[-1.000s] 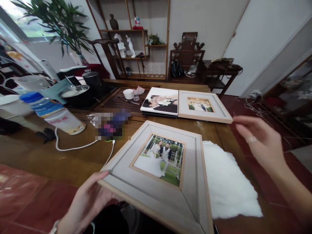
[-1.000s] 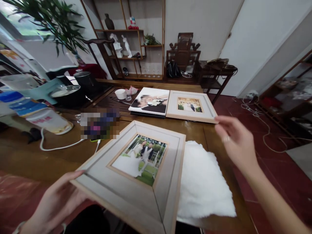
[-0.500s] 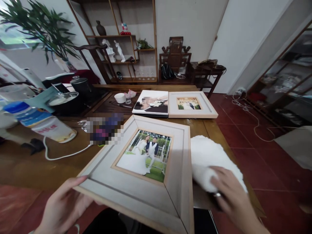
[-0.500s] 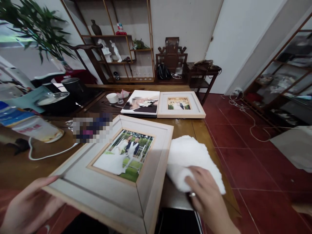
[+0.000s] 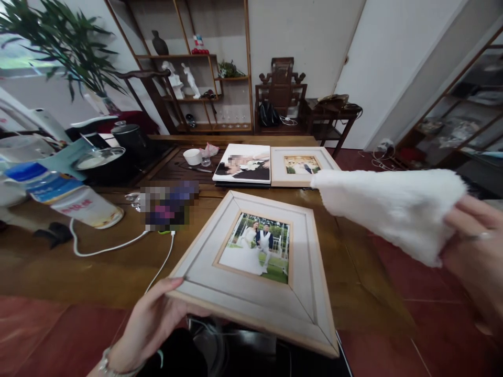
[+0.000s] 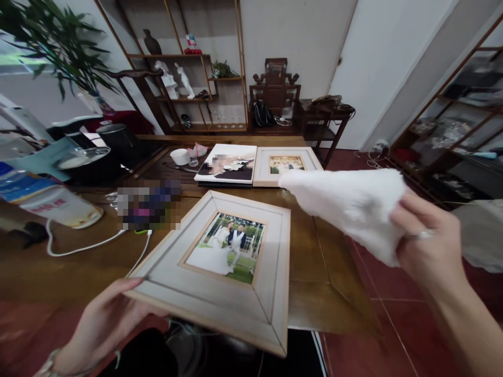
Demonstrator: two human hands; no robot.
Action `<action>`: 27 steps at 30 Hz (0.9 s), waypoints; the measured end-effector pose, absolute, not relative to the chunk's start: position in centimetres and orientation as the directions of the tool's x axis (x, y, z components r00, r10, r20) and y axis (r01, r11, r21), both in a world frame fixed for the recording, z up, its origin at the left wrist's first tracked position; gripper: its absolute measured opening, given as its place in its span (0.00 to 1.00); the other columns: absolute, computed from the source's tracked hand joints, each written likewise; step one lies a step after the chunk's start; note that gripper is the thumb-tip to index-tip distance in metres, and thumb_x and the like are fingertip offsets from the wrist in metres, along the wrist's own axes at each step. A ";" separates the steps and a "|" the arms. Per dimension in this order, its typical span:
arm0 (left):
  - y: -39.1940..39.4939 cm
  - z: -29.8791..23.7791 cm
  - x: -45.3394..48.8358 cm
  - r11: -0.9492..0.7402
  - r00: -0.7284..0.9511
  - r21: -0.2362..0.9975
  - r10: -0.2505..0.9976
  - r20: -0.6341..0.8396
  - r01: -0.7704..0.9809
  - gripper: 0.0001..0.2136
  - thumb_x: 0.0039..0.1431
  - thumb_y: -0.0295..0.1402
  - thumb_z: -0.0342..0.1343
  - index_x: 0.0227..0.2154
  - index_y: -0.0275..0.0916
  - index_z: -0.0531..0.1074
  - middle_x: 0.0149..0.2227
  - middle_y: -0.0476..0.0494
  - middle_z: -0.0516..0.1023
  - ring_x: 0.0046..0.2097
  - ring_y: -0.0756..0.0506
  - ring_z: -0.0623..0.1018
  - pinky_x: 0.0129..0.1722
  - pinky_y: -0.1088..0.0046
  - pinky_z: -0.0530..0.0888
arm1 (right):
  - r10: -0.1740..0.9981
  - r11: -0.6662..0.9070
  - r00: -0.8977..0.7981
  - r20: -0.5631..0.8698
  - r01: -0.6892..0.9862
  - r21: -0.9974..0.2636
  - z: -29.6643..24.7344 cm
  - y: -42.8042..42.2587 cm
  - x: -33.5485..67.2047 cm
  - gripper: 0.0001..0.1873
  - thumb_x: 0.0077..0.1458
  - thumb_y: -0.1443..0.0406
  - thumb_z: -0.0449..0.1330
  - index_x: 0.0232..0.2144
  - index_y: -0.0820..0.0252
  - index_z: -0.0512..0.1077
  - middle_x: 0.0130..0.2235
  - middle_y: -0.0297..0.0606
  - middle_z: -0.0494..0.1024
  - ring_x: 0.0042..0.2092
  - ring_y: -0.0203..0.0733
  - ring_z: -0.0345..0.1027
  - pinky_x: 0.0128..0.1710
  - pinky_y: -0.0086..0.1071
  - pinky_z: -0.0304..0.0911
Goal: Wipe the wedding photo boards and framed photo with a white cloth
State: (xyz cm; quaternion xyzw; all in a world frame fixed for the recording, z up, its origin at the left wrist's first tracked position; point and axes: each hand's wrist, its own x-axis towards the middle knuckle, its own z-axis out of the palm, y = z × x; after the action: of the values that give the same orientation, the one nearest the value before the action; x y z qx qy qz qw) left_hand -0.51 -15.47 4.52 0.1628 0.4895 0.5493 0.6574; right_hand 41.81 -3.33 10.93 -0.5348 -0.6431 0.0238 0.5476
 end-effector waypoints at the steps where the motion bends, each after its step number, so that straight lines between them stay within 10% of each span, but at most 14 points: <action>1: -15.3 4.3 -0.4 0.349 -0.075 0.740 0.878 -0.472 -0.575 0.06 0.52 0.25 0.59 0.23 0.31 0.79 0.25 0.43 0.82 0.26 0.42 0.80 0.26 0.67 0.80 | 0.705 0.459 0.125 0.698 0.670 -0.584 11.3 -3.2 41.2 0.12 0.53 0.54 0.61 0.38 0.47 0.79 0.40 0.39 0.79 0.41 0.52 0.73 0.40 0.48 0.66; 7: -15.0 3.1 0.7 0.386 0.021 0.685 0.879 -0.477 -0.617 0.06 0.51 0.25 0.60 0.31 0.32 0.81 0.30 0.40 0.82 0.33 0.39 0.82 0.36 0.61 0.81 | 0.364 0.717 -0.451 0.815 0.694 0.063 11.7 -4.2 36.9 0.19 0.50 0.72 0.63 0.44 0.48 0.73 0.40 0.38 0.76 0.40 0.46 0.72 0.38 0.41 0.67; 14: -16.2 1.3 0.6 0.454 0.150 0.680 0.876 -0.458 -0.576 0.18 0.57 0.28 0.59 0.51 0.38 0.74 0.49 0.37 0.79 0.51 0.34 0.77 0.53 0.52 0.72 | 0.447 0.796 -0.574 0.686 0.605 -0.012 7.3 -5.7 32.4 0.12 0.54 0.65 0.64 0.41 0.59 0.70 0.45 0.47 0.77 0.53 0.55 0.68 0.49 0.52 0.64; 27: -16.0 1.8 0.9 0.533 0.278 0.658 0.844 -0.459 -0.531 0.20 0.57 0.29 0.58 0.54 0.37 0.72 0.53 0.36 0.77 0.57 0.35 0.73 0.61 0.51 0.61 | 0.443 0.722 -0.735 0.513 0.632 0.282 5.6 -7.2 30.5 0.13 0.61 0.72 0.52 0.27 0.52 0.70 0.63 0.31 0.64 0.64 0.41 0.54 0.64 0.56 0.24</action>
State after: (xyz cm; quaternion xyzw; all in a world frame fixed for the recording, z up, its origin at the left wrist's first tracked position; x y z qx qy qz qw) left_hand 0.91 -16.00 1.85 0.1927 0.4056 0.4430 0.7760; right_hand 30.45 -7.16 5.63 -0.2976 -0.9038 -0.2249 0.2099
